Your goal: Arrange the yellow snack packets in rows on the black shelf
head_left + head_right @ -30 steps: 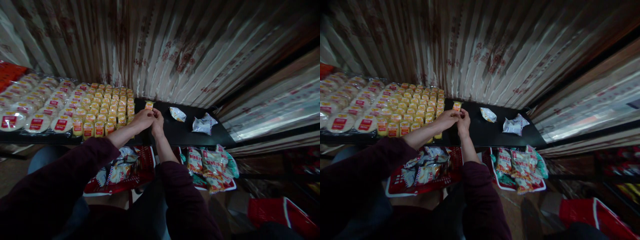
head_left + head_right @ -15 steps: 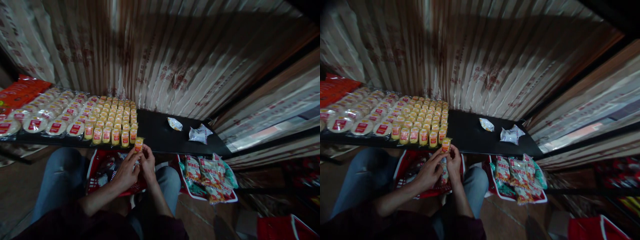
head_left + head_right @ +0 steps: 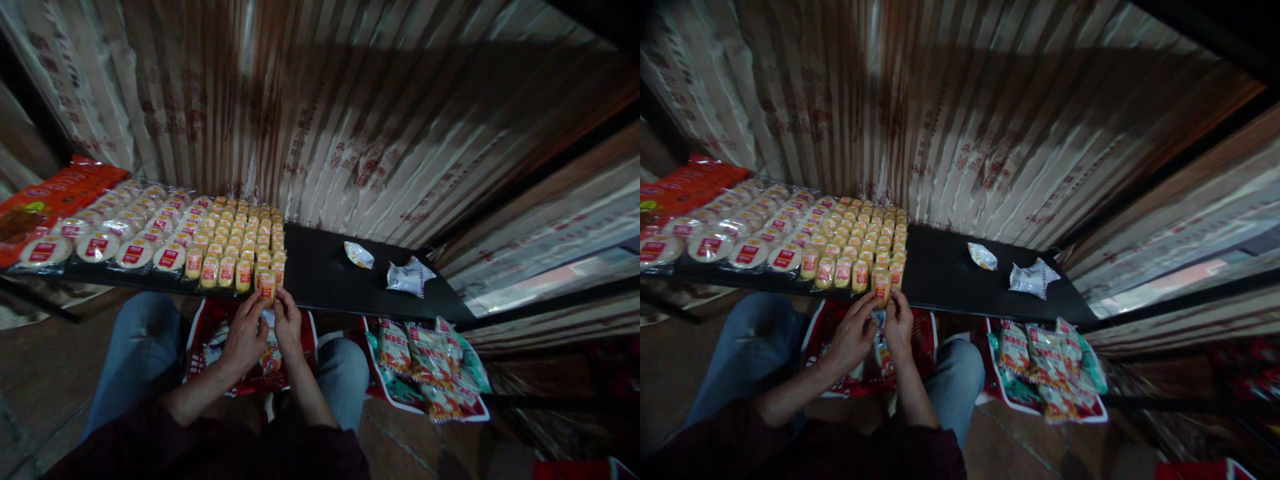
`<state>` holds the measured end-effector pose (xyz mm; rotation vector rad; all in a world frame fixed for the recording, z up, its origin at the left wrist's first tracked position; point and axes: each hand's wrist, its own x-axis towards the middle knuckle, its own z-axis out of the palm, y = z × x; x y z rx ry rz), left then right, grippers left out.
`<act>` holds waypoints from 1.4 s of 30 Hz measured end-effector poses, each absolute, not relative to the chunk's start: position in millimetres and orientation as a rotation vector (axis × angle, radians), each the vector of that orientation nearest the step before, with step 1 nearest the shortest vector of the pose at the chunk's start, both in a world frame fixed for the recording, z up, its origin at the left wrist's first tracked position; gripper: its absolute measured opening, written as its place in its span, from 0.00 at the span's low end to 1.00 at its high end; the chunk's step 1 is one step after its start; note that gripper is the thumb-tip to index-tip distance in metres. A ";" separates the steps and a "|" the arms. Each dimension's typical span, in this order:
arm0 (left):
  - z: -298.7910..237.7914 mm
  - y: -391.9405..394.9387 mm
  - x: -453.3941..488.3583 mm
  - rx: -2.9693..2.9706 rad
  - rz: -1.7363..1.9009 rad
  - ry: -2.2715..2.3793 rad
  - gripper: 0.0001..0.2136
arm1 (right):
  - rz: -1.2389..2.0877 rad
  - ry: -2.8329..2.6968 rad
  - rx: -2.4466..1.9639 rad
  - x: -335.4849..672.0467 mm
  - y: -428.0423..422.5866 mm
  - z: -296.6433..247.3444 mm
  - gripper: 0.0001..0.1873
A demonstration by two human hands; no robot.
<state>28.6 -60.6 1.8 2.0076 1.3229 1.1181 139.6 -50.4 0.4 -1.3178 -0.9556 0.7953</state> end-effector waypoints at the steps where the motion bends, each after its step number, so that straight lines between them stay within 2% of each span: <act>1: 1.5 -60.5 30.0 2.021 1.126 1.314 0.20 | 0.812 -0.950 -1.325 140.4 -50.9 1.9 0.16; 7: -3.0 -60.6 44.1 2.054 1.183 1.216 0.20 | 0.867 -0.926 -1.314 149.5 -51.6 5.4 0.21; 15: -9.4 -56.6 50.1 2.179 1.149 1.128 0.20 | 0.613 -0.917 -1.463 153.8 -46.1 -5.0 0.17; 27: -22.9 -33.9 39.0 2.532 1.004 1.148 0.23 | 0.437 -0.998 -1.591 148.6 -33.6 -23.3 0.14; 35: -33.4 -37.0 35.0 2.607 0.974 1.185 0.25 | 0.240 -1.124 -1.639 151.5 -34.6 -30.8 0.17; 42: -41.2 -31.8 34.3 2.591 1.016 1.122 0.25 | 0.296 -1.180 -1.645 152.0 -29.3 -27.7 0.18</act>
